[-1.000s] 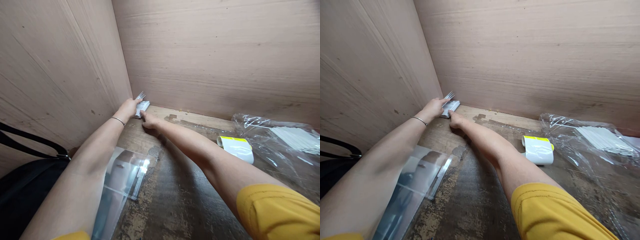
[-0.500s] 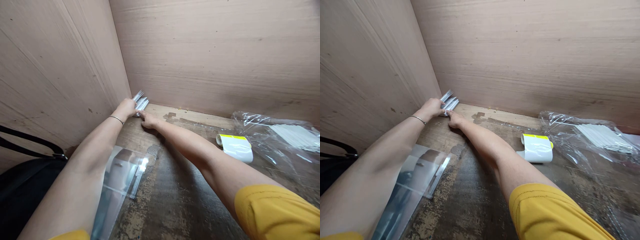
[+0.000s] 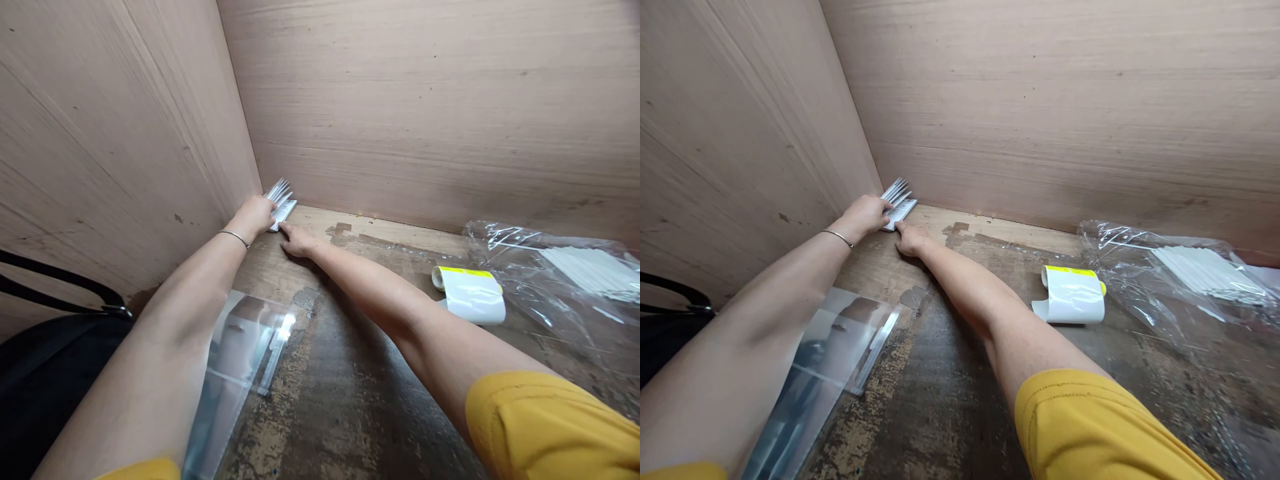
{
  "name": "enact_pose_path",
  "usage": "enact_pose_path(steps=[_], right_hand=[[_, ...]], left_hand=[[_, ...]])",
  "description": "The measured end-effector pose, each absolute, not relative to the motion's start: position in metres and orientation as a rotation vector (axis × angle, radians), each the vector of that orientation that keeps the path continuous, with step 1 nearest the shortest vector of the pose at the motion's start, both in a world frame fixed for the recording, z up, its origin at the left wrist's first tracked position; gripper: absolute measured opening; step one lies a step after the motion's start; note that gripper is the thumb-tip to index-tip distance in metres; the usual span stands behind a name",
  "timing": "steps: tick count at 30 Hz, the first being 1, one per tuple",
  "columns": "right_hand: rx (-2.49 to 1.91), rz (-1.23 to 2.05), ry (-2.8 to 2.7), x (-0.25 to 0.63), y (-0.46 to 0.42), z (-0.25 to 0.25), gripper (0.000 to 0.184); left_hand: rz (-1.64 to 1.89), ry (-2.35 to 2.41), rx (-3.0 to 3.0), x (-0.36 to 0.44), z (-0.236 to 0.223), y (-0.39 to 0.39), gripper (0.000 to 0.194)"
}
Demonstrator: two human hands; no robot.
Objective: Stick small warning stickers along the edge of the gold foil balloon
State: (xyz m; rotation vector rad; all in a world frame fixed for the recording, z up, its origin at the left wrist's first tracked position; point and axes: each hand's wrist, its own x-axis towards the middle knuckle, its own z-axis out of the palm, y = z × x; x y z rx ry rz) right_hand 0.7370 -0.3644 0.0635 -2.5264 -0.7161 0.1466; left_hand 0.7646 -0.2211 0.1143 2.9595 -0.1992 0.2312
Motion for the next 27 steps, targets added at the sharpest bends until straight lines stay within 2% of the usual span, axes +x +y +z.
enact_pose_path(steps=[6,9,12,15,20,24,27], right_hand=[[-2.534,0.123,-0.638,0.7365,-0.3644,0.0602,0.071],[-2.525,0.117,-0.636,0.7367,-0.3648,0.0591,0.065],[-2.513,0.111,-0.666,0.7374,-0.3650,0.0582,0.053],[-2.511,0.104,-0.680,0.7384,-0.3649,0.0572,0.054],[-2.516,0.113,-0.695,0.7395,-0.3640,0.0562,0.063],[-2.517,0.110,-0.707,0.7395,-0.3630,0.0556,0.064],[-2.513,0.094,-0.698,0.7393,-0.3630,0.0550,0.065]], left_hand=[[0.162,-0.328,3.086,0.7591,0.1127,-0.2234,0.032],[0.162,-0.346,3.121,0.7576,0.1132,-0.2235,0.035],[0.177,-0.331,3.157,0.7583,0.1160,-0.2231,0.047],[0.159,-0.340,3.184,0.7596,0.1180,-0.2233,0.053],[0.144,-0.343,3.196,0.7592,0.1168,-0.2230,0.039],[0.194,-0.314,3.192,0.7569,0.1166,-0.2208,0.044],[0.202,-0.338,3.194,0.7548,0.1144,-0.2215,0.037]])
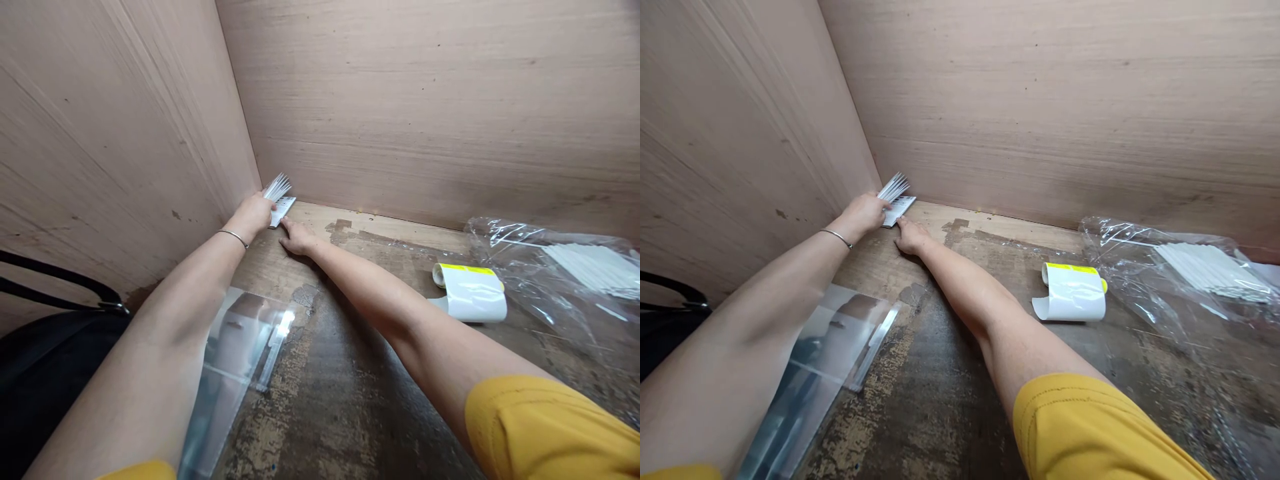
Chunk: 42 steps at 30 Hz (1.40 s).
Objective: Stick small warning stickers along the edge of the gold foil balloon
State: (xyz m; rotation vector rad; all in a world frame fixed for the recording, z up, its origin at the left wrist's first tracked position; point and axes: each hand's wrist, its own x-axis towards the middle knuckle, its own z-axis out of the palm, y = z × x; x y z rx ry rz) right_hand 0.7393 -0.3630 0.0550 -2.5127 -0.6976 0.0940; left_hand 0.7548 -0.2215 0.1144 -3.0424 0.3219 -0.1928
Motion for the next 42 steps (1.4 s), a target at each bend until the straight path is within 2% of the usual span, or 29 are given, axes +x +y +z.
enact_pose_path(steps=[5,9,12,17,22,28,33,38,42], right_hand=[[-2.497,0.066,-0.667,0.740,-0.364,0.054,0.059],[-2.494,0.054,-0.669,0.741,-0.364,0.053,0.058],[-2.496,0.055,-0.704,0.741,-0.364,0.052,0.052],[-2.512,0.055,-0.762,0.741,-0.364,0.053,0.040],[-2.529,0.034,-0.782,0.740,-0.364,0.053,0.039],[-2.578,0.033,-0.784,0.739,-0.365,0.055,0.036],[-2.621,0.041,-0.804,0.739,-0.364,0.057,0.038],[-2.719,0.065,-0.800,0.718,-0.368,0.076,0.037],[-2.789,0.095,-0.873,0.652,-0.392,0.109,0.030]], left_hand=[[-0.206,0.354,-3.018,0.752,0.109,-0.225,0.044],[-0.227,0.331,-3.017,0.752,0.113,-0.222,0.039],[-0.248,0.305,-3.025,0.751,0.120,-0.218,0.047],[-0.218,0.321,-3.006,0.747,0.117,-0.216,0.036],[-0.215,0.369,-2.986,0.743,0.107,-0.222,0.047],[-0.242,0.335,-3.000,0.745,0.112,-0.221,0.040],[-0.299,0.251,-3.012,0.748,0.121,-0.211,0.045],[-0.182,0.343,-3.007,0.737,0.099,-0.228,0.043],[-0.055,0.348,-3.038,0.732,0.093,-0.243,0.040]])
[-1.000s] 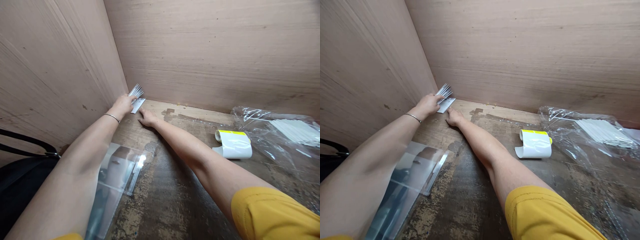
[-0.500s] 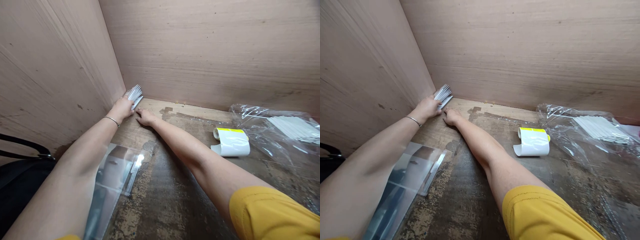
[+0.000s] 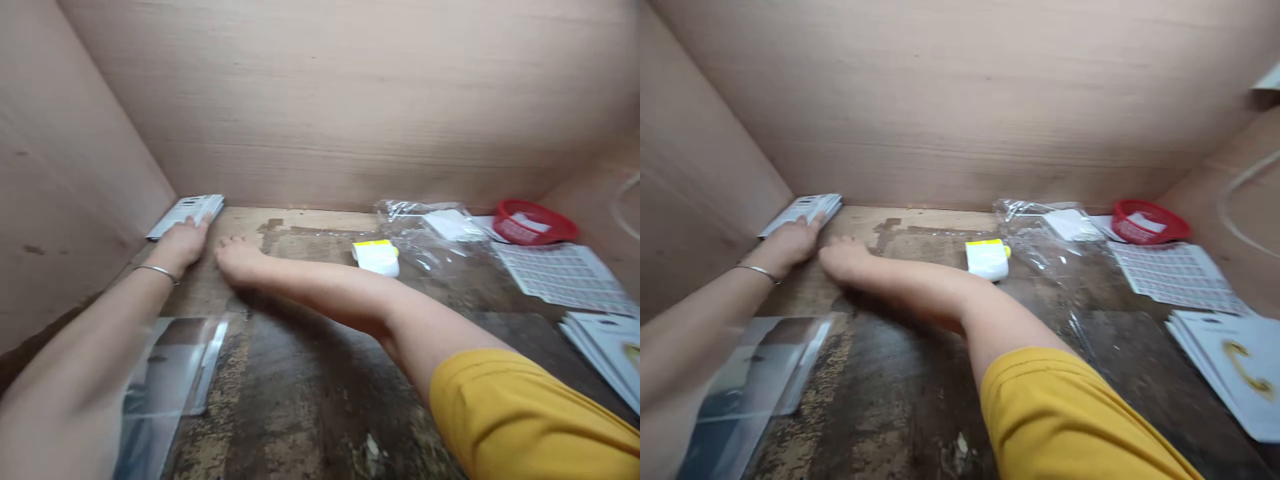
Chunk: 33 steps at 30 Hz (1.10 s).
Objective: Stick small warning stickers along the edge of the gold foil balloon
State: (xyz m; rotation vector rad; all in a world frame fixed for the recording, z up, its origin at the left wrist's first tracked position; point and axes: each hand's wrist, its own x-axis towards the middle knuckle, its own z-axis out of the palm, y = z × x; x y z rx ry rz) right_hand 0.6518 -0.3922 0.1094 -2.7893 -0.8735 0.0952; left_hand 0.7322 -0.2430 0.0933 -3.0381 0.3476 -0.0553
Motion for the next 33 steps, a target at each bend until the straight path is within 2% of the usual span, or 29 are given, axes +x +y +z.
enact_pose_path(steps=[3,6,10,13,20,28,33], right_hand=[[-2.759,0.135,-1.015,0.566,-0.436,0.134,0.019],[-2.702,0.050,-1.084,0.472,-0.510,0.144,0.015],[-2.652,-0.161,-0.216,0.386,-0.623,0.138,0.020],[-2.529,-0.160,0.257,0.352,-0.680,0.137,0.020],[-2.240,-0.125,0.324,0.281,-0.704,0.153,0.027],[-2.160,-0.100,0.455,0.226,-0.741,0.127,0.033],[-2.174,-0.163,0.449,0.232,-0.742,0.128,0.033]], left_hand=[[0.054,0.316,-3.061,0.736,0.110,-0.251,0.037],[0.019,0.319,-3.103,0.727,0.136,-0.272,0.037],[-0.193,0.606,-3.190,0.684,0.159,-0.336,0.039],[-0.158,0.914,-3.236,0.642,0.158,-0.406,0.034],[0.154,1.061,-3.290,0.606,0.141,-0.522,0.035],[0.838,0.990,-3.214,0.613,0.144,-0.561,0.033],[1.092,1.078,-3.431,0.571,0.147,-0.566,0.031]])
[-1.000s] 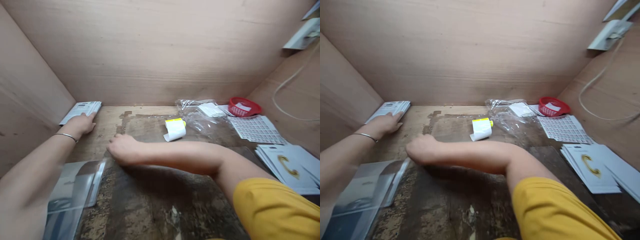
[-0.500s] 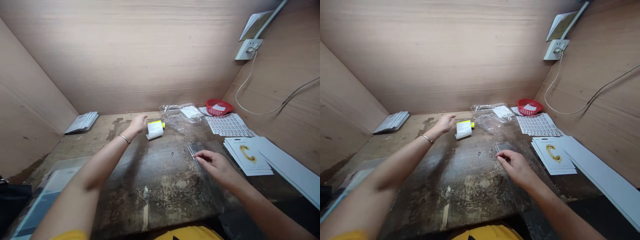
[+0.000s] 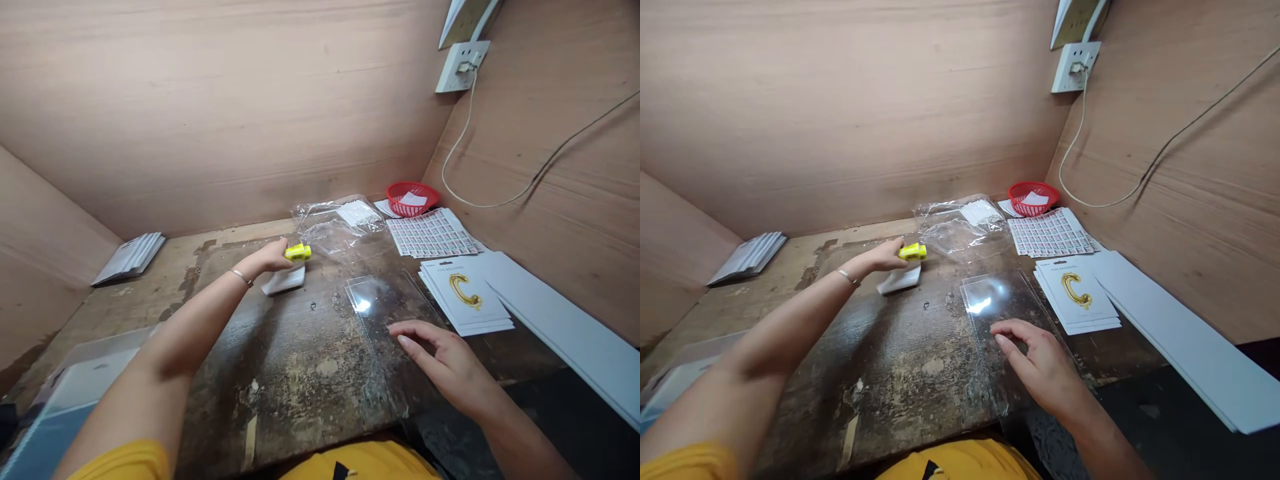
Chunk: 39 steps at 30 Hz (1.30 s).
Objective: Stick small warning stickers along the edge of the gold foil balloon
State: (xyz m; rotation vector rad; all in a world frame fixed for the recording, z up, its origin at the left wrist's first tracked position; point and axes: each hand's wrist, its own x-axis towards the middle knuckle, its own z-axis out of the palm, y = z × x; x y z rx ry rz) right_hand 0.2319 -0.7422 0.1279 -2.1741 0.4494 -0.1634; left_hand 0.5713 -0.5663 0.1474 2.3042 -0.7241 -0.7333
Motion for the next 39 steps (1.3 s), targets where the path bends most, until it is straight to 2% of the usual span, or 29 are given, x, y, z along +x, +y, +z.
enact_pose_path(steps=[2,6,8,9,12,13,18,23,31,35,37,39], right_hand=[[-2.172,-0.247,0.404,0.242,-0.736,0.132,0.042],[-2.071,-0.310,0.221,0.268,-0.724,0.138,0.078],[-2.002,-0.275,0.154,0.280,-0.721,0.138,0.082],[-1.982,-0.246,0.130,0.284,-0.720,0.137,0.076],[-1.944,-0.076,0.099,0.289,-0.717,0.133,0.034],[-1.928,-0.019,0.112,0.289,-0.716,0.132,0.026],[-1.944,0.124,0.218,0.290,-0.720,0.135,0.025],[-2.221,0.296,0.089,0.308,-0.723,0.139,0.019],[-2.239,0.298,-0.027,0.345,-0.684,0.102,0.024],[-2.235,0.355,-0.027,0.354,-0.681,0.099,0.011],[-2.229,0.385,-0.044,0.357,-0.684,0.103,0.011],[-2.232,0.412,-0.065,0.360,-0.686,0.107,0.009]], left_hand=[[-0.769,-0.716,2.067,0.537,0.149,-0.559,0.034],[-0.880,-0.583,1.605,0.451,0.147,-0.537,0.045],[-0.953,-0.479,1.446,0.412,0.141,-0.526,0.039],[-0.977,-0.428,1.383,0.397,0.136,-0.522,0.037],[-1.028,-0.266,1.220,0.369,0.122,-0.513,0.034],[-1.038,-0.215,1.177,0.365,0.118,-0.511,0.035],[-1.007,-0.044,1.090,0.367,0.107,-0.501,0.041],[-0.968,-0.019,1.145,0.367,0.103,-0.498,0.044],[-0.794,-0.048,1.321,0.359,0.085,-0.501,0.056],[-0.711,-0.104,1.526,0.358,0.084,-0.490,0.055],[-0.676,-0.143,1.645,0.360,0.090,-0.478,0.053],[-0.572,-0.204,1.826,0.367,0.099,-0.465,0.061]])
